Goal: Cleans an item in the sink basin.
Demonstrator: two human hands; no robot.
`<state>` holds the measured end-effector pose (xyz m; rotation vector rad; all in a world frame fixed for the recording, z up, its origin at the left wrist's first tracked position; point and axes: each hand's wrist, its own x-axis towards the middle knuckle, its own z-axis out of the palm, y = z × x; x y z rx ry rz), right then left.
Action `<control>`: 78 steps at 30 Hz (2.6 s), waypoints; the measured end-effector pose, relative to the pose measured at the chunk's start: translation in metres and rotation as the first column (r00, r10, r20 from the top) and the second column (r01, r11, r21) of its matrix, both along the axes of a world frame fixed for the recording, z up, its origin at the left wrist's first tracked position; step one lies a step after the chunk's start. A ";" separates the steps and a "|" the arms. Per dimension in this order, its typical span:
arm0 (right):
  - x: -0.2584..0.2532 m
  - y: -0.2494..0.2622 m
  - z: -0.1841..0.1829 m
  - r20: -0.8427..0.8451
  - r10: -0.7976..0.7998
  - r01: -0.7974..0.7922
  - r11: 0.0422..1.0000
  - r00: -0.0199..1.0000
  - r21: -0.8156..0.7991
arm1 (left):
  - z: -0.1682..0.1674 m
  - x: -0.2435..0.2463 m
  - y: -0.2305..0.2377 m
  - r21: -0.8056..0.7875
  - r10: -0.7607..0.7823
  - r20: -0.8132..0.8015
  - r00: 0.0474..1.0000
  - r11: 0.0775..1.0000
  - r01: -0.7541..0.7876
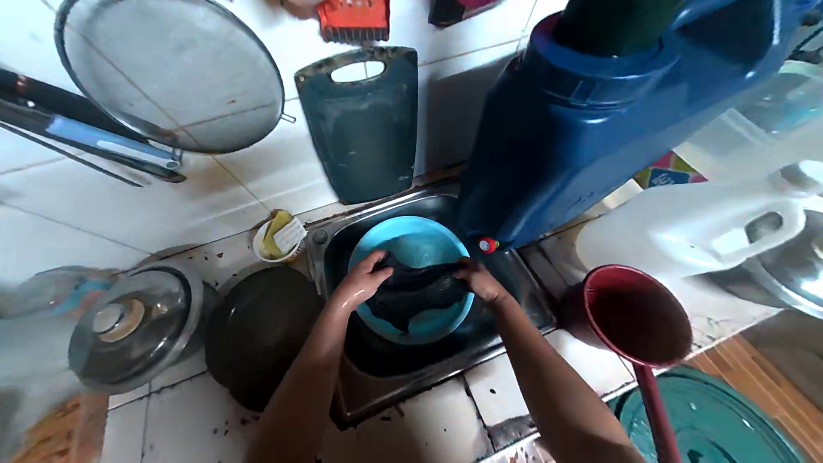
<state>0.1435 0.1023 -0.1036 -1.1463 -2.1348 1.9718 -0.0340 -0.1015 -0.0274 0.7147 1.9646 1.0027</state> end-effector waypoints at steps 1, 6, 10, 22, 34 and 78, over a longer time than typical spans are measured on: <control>-0.008 0.009 -0.005 0.071 0.029 -0.037 0.994 0.997 0.107 | -0.016 -0.006 0.005 -0.145 0.071 -0.061 0.996 0.986 -0.079; -0.060 0.016 -0.042 0.576 0.206 -0.537 0.686 0.791 0.492 | -0.110 -0.012 0.048 -0.497 -0.147 -0.361 0.921 0.866 -0.057; -0.082 -0.016 -0.091 0.635 0.155 -0.568 0.637 0.757 0.521 | -0.183 0.025 0.069 -0.505 -0.236 -0.441 0.866 0.863 -0.022; -0.083 -0.051 -0.129 0.693 0.091 -0.477 0.788 0.716 0.389 | -0.196 0.042 0.064 -0.595 -0.367 -0.145 0.919 0.774 0.215; -0.081 -0.043 0.153 -0.298 -0.056 -0.069 0.917 0.953 -0.393 | -0.145 0.022 0.043 0.119 0.337 -0.147 0.930 0.939 -0.321; -0.036 -0.074 0.053 -0.434 -0.629 -0.045 0.536 0.645 -0.843 | 0.006 0.105 0.038 0.687 0.341 -0.458 0.821 0.722 0.083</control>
